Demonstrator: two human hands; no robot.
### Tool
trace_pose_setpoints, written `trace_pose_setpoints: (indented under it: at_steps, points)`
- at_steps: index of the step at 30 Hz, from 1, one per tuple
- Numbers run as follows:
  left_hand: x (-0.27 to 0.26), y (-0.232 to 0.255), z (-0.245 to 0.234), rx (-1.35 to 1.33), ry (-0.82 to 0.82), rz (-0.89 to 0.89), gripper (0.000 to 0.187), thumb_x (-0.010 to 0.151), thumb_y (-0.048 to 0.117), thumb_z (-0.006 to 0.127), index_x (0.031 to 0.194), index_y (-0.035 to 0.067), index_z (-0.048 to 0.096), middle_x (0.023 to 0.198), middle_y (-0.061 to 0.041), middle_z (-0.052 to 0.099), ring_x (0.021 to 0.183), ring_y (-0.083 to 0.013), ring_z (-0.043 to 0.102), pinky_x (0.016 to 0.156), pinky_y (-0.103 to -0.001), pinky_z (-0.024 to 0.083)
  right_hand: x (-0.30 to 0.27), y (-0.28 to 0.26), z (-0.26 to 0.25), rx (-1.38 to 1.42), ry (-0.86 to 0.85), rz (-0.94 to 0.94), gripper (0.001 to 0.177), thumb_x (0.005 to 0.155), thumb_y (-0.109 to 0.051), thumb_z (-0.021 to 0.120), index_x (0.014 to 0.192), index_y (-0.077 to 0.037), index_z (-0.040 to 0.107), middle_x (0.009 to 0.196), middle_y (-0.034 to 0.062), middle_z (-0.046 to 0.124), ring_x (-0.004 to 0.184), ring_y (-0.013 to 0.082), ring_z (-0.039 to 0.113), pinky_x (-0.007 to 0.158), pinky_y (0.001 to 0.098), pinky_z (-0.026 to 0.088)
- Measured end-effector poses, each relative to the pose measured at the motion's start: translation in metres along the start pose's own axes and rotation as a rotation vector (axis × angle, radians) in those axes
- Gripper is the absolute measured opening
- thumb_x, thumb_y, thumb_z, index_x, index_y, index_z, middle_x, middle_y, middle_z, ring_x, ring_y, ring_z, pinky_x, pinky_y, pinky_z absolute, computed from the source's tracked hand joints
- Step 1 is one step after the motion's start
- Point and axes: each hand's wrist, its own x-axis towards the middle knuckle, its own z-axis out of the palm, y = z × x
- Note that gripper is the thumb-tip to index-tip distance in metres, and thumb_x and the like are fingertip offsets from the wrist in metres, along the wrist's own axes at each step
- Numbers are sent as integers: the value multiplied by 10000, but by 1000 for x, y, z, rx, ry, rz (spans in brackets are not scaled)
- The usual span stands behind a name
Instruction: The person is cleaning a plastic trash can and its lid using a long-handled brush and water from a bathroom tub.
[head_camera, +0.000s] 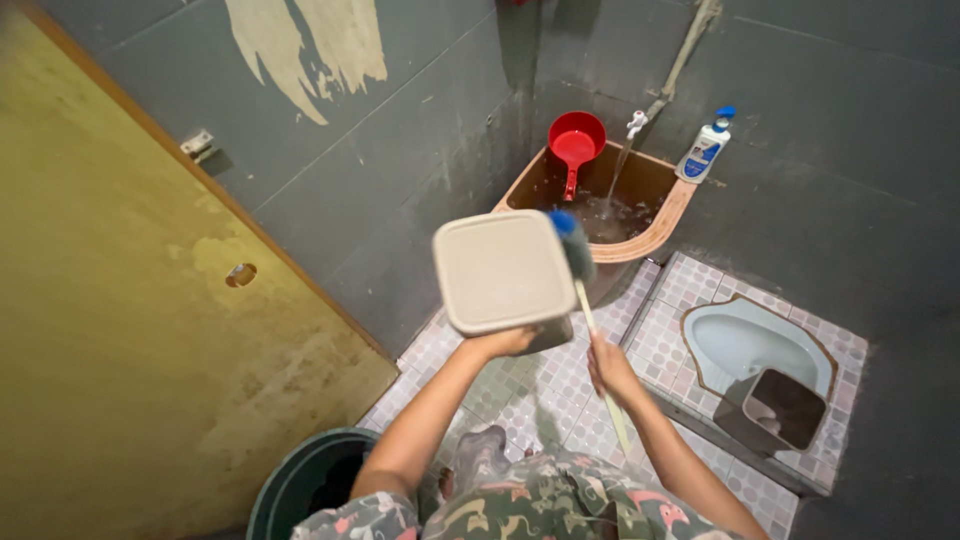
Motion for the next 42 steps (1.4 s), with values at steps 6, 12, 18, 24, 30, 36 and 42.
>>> trace_pose_setpoints:
  at_steps: [6, 12, 18, 24, 30, 36, 42]
  points:
    - [8, -38, -9, -271, -398, -713, 410, 903, 385, 456, 1052, 19, 567, 1048, -220, 576, 993, -309, 544, 892, -357, 398, -6, -8, 1, 40, -40, 1, 505, 894, -440, 321, 529, -90, 326, 370, -2, 297, 247, 129, 275, 251, 277, 245]
    - [15, 9, -21, 3, -160, -221, 407, 842, 352, 415, 999, 19, 588, 974, -218, 596, 876, -342, 562, 810, -400, 393, 22, 8, -9, -271, 101, -81, 557, 872, -458, 264, 520, -63, 437, 350, 48, 389, 245, 158, 373, 289, 298, 319]
    - [21, -18, -32, -331, -481, -763, 459, 878, 422, 458, 1032, 10, 591, 1006, -185, 614, 950, -294, 585, 852, -348, 433, 52, 27, -31, -364, 103, -113, 617, 896, -463, 310, 486, -25, 452, 366, 66, 399, 295, 167, 397, 324, 323, 326]
    - [18, -2, -21, -252, -148, -281, 435, 845, 349, 473, 1060, -16, 571, 1032, -223, 579, 963, -371, 530, 840, -395, 372, 49, 28, -26, -290, 121, -78, 578, 865, -469, 295, 510, -43, 458, 366, 71, 427, 253, 181, 405, 298, 320, 339]
    - [43, -27, -38, -176, -425, -619, 388, 843, 357, 471, 1058, 47, 561, 1042, -193, 567, 989, -329, 527, 889, -383, 375, 40, 10, -16, -5, 6, 70, 547, 886, -477, 355, 545, -50, 383, 392, 30, 364, 260, 144, 332, 269, 294, 278]
    - [40, -59, -13, 241, -419, -408, 253, 785, 200, 471, 943, 53, 602, 1002, -205, 567, 974, -349, 513, 870, -430, 357, -3, -7, 7, 183, -48, -46, 388, 877, -376, 456, 657, -65, 379, 389, -6, 329, 259, 115, 328, 270, 268, 296]
    - [59, -40, -20, 132, -586, -495, 264, 828, 228, 498, 1017, 61, 576, 1063, -181, 571, 1006, -319, 540, 873, -414, 405, 32, -55, 44, 166, 152, -377, 502, 743, -107, 621, 1173, -102, 362, 461, -17, 407, 274, 87, 342, 256, 242, 272]
